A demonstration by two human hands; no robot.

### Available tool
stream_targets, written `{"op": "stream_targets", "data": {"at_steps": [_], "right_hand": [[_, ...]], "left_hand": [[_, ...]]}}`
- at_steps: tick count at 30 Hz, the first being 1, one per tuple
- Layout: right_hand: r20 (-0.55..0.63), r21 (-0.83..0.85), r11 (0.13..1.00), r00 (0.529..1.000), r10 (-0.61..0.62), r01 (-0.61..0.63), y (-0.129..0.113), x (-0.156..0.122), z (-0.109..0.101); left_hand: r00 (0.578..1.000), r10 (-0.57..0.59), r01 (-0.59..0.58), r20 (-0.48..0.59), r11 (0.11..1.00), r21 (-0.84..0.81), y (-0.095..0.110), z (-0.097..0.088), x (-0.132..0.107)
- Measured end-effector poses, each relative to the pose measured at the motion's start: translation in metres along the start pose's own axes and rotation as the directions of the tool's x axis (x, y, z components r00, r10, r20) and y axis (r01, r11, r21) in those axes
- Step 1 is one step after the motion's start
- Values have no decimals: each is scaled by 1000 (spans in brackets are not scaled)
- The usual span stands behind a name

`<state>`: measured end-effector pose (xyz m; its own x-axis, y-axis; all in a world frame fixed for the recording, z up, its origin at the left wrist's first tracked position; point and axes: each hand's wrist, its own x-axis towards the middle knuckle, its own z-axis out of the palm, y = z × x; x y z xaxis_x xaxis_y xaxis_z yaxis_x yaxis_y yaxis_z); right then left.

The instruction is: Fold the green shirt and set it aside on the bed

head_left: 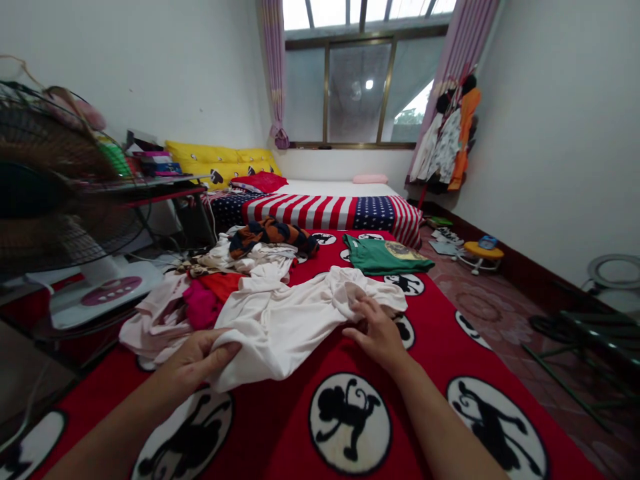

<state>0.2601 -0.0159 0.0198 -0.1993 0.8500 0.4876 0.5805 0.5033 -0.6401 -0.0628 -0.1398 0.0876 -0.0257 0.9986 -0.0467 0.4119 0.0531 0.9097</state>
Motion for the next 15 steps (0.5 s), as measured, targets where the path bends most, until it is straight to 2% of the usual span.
{"op": "stream_targets", "data": {"at_steps": [2, 5, 7, 8, 10, 11, 13, 15], "right_hand": [[13, 7, 1000, 1000, -14, 14, 2, 0, 5], [-89, 221, 963, 980, 179, -156, 5, 5, -14], [-154, 393, 886, 933, 326, -245, 0, 6, -46], [-191, 456, 854, 910, 369, -251, -5, 3, -65], [-264, 482, 848, 887, 380, -220, -17, -11, -105], [-285, 457, 867, 891, 354, -198, -24, -23, -123], [-224, 394, 898, 927, 302, -197, -31, -57, -152], [-53, 288, 904, 938, 343, -315, -31, -97, -169]], "left_hand": [[1000, -4, 3, -18, 999, -54, -2, 1, -2], [988, -27, 7, -152, 992, -127, -1, -4, -6], [970, -54, 16, -237, 987, -158, -1, -11, -8], [962, -66, 21, -264, 985, -171, -3, -15, -9], [959, -60, 14, -275, 986, -167, -9, -22, -12], [966, -41, 1, -255, 988, -153, -14, -23, -13], [985, 12, -29, -173, 995, -97, -23, -23, -18], [992, 40, -43, -120, 999, -28, -30, -21, -23]]}}
